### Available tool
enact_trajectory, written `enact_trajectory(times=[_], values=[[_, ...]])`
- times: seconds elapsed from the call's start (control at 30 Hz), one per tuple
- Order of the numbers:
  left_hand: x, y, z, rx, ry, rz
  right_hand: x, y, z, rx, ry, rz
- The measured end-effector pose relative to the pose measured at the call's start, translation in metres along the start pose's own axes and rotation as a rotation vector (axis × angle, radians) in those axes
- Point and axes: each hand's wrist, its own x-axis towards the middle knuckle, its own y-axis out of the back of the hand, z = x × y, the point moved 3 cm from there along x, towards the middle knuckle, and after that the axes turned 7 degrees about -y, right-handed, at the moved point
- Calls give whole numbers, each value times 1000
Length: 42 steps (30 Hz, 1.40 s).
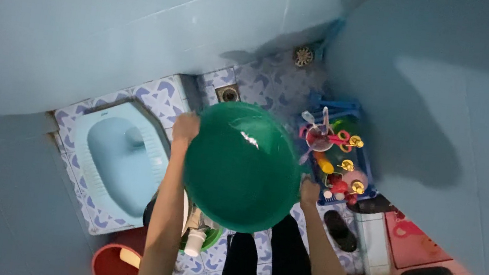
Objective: Wash dishes, utensils, and a bowl in a basin of water in a bathroom-like setting.
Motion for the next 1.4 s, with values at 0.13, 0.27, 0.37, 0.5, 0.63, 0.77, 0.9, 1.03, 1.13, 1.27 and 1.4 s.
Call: enact_trajectory(times=[0.13,0.27,0.37,0.5,0.63,0.77,0.9,1.03,1.13,1.27,1.4], values=[[-72,-16,-36,-41,-73,70,-16,13,-39,-127,129,-104],[-147,-1,-29,-476,131,198,-30,29,-57,-242,200,-148],[-164,-45,-63,-543,341,170,-40,37,-52,-462,352,-184],[-171,-78,-85,-430,281,82,-33,44,-41,-607,406,-182],[-167,-94,-85,-85,170,-72,21,38,-17,-1016,690,-105],[-158,-95,-89,-426,346,21,26,19,-25,-1408,1342,58],[-152,-110,-91,14,192,-198,1,6,-71,-1441,1388,115],[-153,-113,-102,-156,393,-169,9,-6,-102,-887,616,-189],[-158,-116,-103,-176,430,-162,29,-17,-107,-1121,992,-145],[-158,-101,-102,-66,298,-276,32,-36,-122,-1607,1809,64],[-158,-101,-113,-465,605,-146,38,-55,-138,-1542,1702,23]])
